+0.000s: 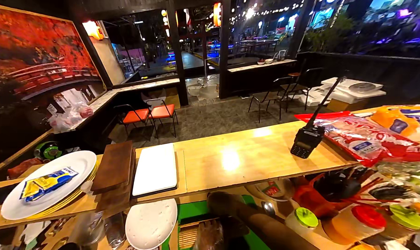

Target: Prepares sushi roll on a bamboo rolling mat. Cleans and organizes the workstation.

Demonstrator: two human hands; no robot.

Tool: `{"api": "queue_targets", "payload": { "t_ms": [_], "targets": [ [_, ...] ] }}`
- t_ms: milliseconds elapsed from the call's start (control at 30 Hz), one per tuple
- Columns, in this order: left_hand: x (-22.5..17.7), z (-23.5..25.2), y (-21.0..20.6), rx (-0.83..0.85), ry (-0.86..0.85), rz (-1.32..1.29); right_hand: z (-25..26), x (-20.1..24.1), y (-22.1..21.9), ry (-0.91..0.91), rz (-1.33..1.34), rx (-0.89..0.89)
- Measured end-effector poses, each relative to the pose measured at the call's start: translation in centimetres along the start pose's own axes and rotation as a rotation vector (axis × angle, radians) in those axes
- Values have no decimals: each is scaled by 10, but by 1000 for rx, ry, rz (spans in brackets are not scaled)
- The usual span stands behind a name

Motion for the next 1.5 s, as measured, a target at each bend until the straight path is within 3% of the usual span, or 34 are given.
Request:
{"api": "queue_targets", "payload": {
  "t_ms": [167,367,433,533,633,867,1033,1133,1267,1500],
  "targets": [
    [-1,-1,2,-37,5,-17,-4,0,-1,95,54,18],
    [4,-9,-5,-255,1,-183,-67,23,40,45,466,-42],
    [4,-8,-5,-244,-1,-163,-46,16,31,139,421,24],
    [1,-5,-2,-119,9,-58,-33,11,25,138,375,14],
    [2,-5,-4,-155,-2,-37,-20,-1,16,146,423,-7],
    [3,-8,1,-66,4,-75,0,7,9,-65,102,87],
    [1,-13,6,-131,23,-168,-5,13,6,-100,28,86],
    [1,-12,-12,-310,60,-149,-3,15,4,-83,-5,112],
    [2,-14,-1,-239,49,-170,-1,13,2,-7,-6,81],
    [8,-20,6,-320,17,-363,3,17,4,-9,-52,137]
  ]
}}
Point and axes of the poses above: each hand's wrist, its own z-axis towards the middle knuckle, its own y-axis out of the back of the hand, x = y × z, the point moved 4 cm from there along z, towards the middle knuckle, and after that the axes turned 3 degrees about z, right-handed, at the moved point
